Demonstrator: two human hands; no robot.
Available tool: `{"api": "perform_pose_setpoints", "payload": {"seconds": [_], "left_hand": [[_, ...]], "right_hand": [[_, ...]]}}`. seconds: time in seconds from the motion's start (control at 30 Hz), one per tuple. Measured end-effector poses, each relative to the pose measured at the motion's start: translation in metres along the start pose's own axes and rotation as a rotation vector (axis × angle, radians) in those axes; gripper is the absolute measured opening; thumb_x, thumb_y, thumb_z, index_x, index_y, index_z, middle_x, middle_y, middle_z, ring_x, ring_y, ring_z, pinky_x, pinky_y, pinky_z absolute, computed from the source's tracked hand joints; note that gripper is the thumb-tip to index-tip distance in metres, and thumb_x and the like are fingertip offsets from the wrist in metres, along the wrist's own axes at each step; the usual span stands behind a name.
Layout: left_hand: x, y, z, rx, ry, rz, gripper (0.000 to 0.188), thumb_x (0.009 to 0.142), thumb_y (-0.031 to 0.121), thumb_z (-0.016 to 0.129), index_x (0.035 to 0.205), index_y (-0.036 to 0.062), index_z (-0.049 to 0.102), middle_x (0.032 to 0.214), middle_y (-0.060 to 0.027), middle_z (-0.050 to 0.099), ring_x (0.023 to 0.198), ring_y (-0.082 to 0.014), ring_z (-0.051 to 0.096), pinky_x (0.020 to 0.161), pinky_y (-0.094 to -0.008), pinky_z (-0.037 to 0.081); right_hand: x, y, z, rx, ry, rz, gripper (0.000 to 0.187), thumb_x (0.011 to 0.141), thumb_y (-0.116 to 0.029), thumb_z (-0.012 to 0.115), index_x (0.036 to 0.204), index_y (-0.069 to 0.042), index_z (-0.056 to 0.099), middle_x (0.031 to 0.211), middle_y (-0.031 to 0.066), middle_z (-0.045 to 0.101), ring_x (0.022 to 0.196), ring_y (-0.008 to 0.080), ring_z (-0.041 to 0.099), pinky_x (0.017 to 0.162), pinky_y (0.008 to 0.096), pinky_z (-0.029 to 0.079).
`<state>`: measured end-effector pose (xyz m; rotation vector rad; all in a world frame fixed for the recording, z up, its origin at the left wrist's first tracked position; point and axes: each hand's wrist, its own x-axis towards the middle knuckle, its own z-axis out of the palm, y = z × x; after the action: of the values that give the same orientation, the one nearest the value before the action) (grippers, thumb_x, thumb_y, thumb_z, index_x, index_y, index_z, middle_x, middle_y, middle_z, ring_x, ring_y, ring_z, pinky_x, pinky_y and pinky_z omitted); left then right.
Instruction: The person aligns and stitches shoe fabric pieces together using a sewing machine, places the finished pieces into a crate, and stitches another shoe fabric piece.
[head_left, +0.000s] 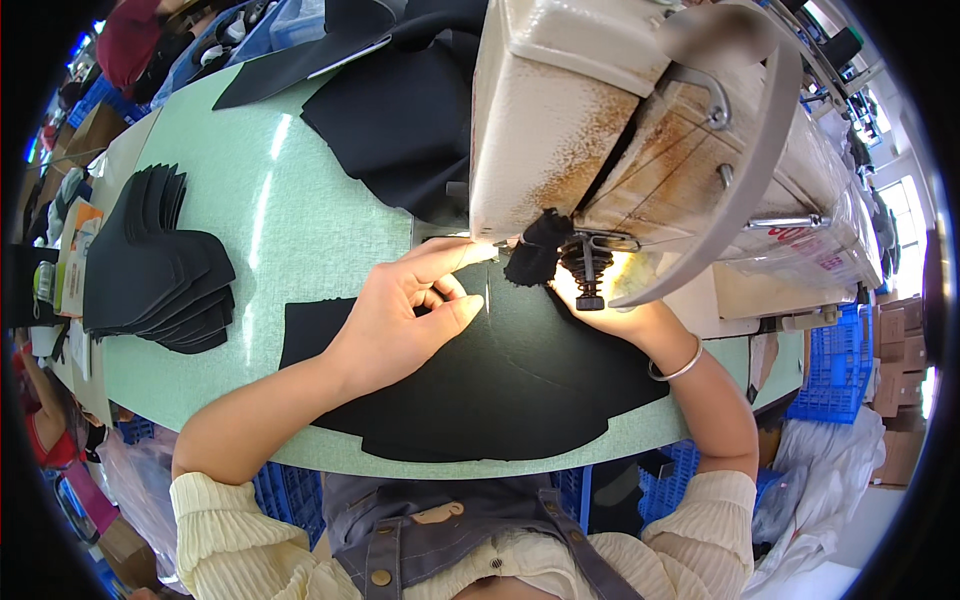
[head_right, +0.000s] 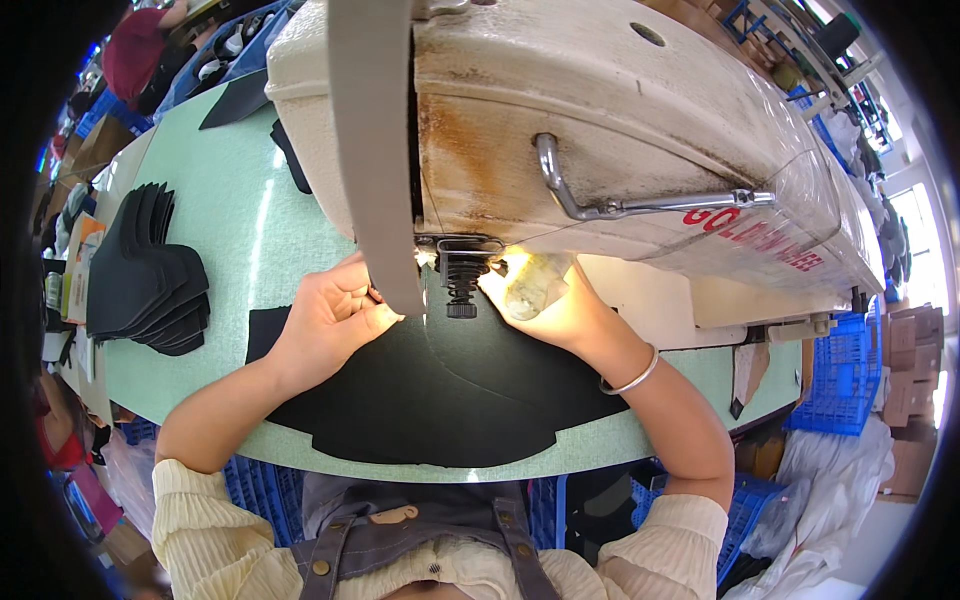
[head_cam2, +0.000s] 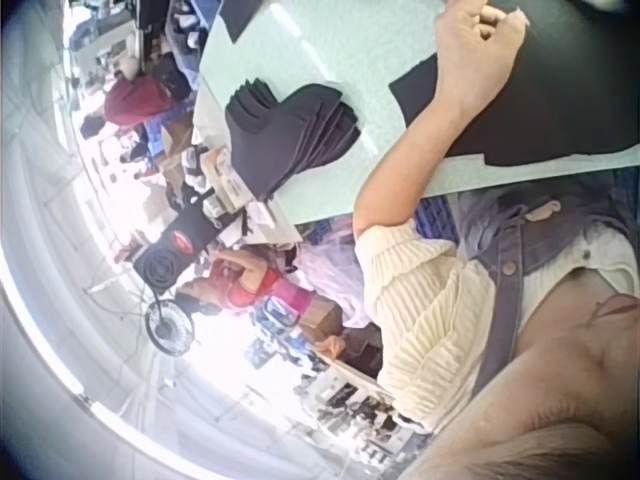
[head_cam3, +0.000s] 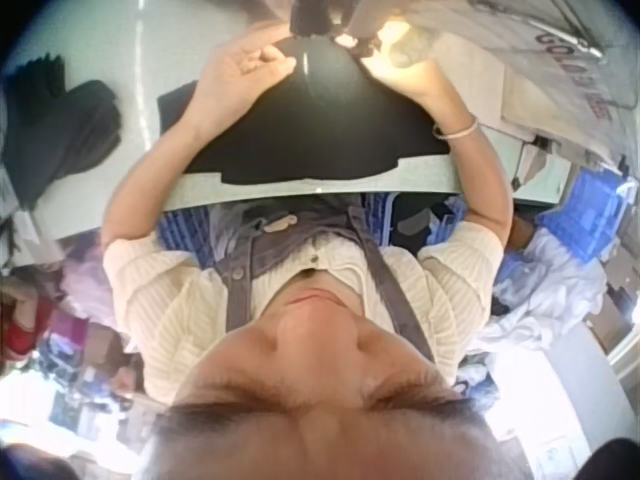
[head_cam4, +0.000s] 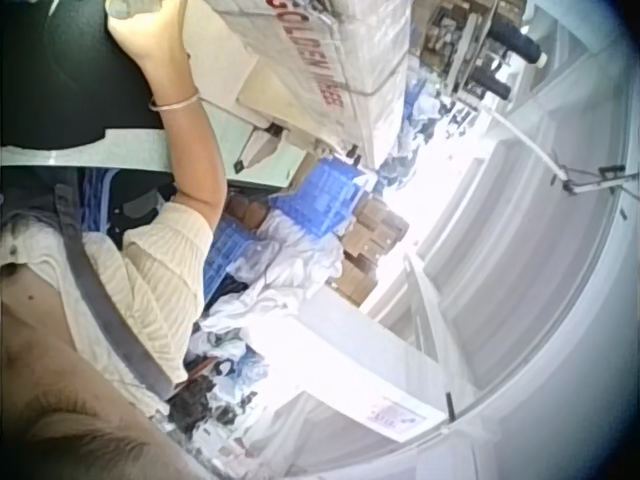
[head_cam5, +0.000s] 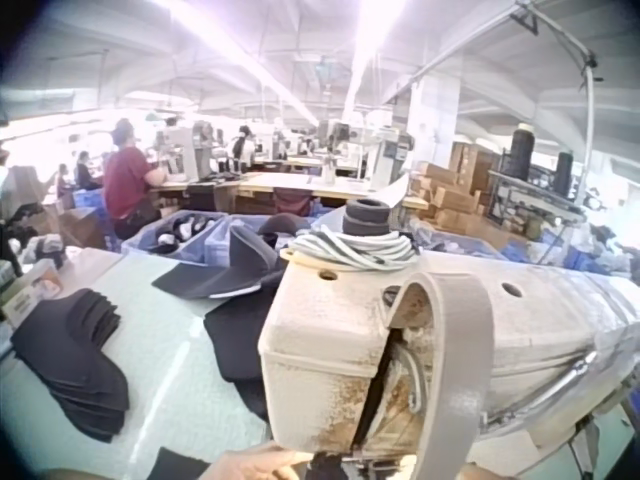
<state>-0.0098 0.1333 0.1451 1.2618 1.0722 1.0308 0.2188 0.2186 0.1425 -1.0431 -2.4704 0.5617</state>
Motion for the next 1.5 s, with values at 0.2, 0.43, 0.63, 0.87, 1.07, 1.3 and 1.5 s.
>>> {"api": "perform_pose_setpoints", "payload": {"seconds": [0.2,0.43,0.63,0.87,1.07,1.3,1.5], "left_hand": [[-0.005,0.01,-0.005,0.235,-0.096,0.208,0.013,0.083,0.007,0.062,0.094,0.0024,0.067,0.088,-0.0055,0.066,0.057,-0.0053,0.053,0.052,-0.0216,0.044],[-0.013,0.004,0.016,0.654,-0.198,0.532,0.01,0.075,0.006,0.068,0.084,0.007,0.064,0.058,-0.0029,0.056,0.047,-0.017,0.053,0.045,-0.0296,0.041],[-0.009,-0.012,0.014,0.717,-0.169,0.648,0.008,0.077,0.006,0.067,0.085,0.007,0.064,0.065,-0.0041,0.059,0.055,-0.0202,0.057,0.049,-0.0315,0.044],[-0.01,-0.014,0.014,0.735,-0.17,0.618,0.007,0.08,0.009,0.067,0.086,0.0076,0.064,0.069,-0.0042,0.06,0.06,-0.0208,0.06,0.052,-0.0325,0.046],[-0.009,-0.017,0.015,0.74,-0.165,0.624,0.007,0.08,0.01,0.066,0.087,0.0085,0.064,0.069,-0.004,0.06,0.061,-0.0207,0.061,0.052,-0.0328,0.046],[-0.009,-0.016,0.015,0.735,-0.162,0.632,0.007,0.081,0.01,0.066,0.087,0.0084,0.063,0.068,-0.004,0.059,0.061,-0.0206,0.06,0.052,-0.0327,0.046],[-0.009,-0.018,0.016,0.73,-0.156,0.631,0.007,0.081,0.01,0.066,0.086,0.0083,0.063,0.069,-0.0044,0.06,0.061,-0.0211,0.06,0.052,-0.0328,0.046]], "right_hand": [[-0.009,0.008,0.003,0.041,0.033,0.012,0.013,0.082,-0.018,0.067,0.084,-0.005,0.065,0.082,0.0067,0.067,0.075,0.0269,0.063,0.062,0.037,0.047],[-0.014,0.007,0.013,-0.004,0.163,-0.099,0.01,0.078,-0.014,0.069,0.078,-0.006,0.062,0.076,0.0075,0.063,0.067,0.0273,0.061,0.063,0.0389,0.048],[-0.01,0.014,0.018,-0.251,0.158,-0.299,0.004,0.075,-0.009,0.066,0.077,-0.007,0.062,0.073,0.0071,0.061,0.07,0.0267,0.06,0.065,0.0379,0.049],[-0.009,0.026,0.014,-0.048,0.009,-0.238,0.028,0.084,-0.019,0.063,0.111,-0.011,0.066,0.096,0.0058,0.069,0.083,0.0257,0.066,0.075,0.0368,0.051],[-0.003,0.058,0.006,-0.108,-0.617,0.104,0.055,0.096,-0.036,0.031,0.146,-0.011,0.03,0.146,0.0059,0.038,0.126,0.0225,0.045,0.097,0.0437,0.045],[-0.001,0.044,0.007,-0.367,-0.017,-0.405,0.02,0.081,-0.028,0.07,0.086,-0.009,0.066,0.083,0.0056,0.064,0.076,0.0204,0.061,0.069,0.0383,0.053],[-0.01,0.045,0.001,-0.063,-0.118,-0.257,0.018,0.085,-0.02,0.065,0.098,-0.008,0.062,0.093,0.0049,0.065,0.084,0.02,0.063,0.074,0.0378,0.054]]}}
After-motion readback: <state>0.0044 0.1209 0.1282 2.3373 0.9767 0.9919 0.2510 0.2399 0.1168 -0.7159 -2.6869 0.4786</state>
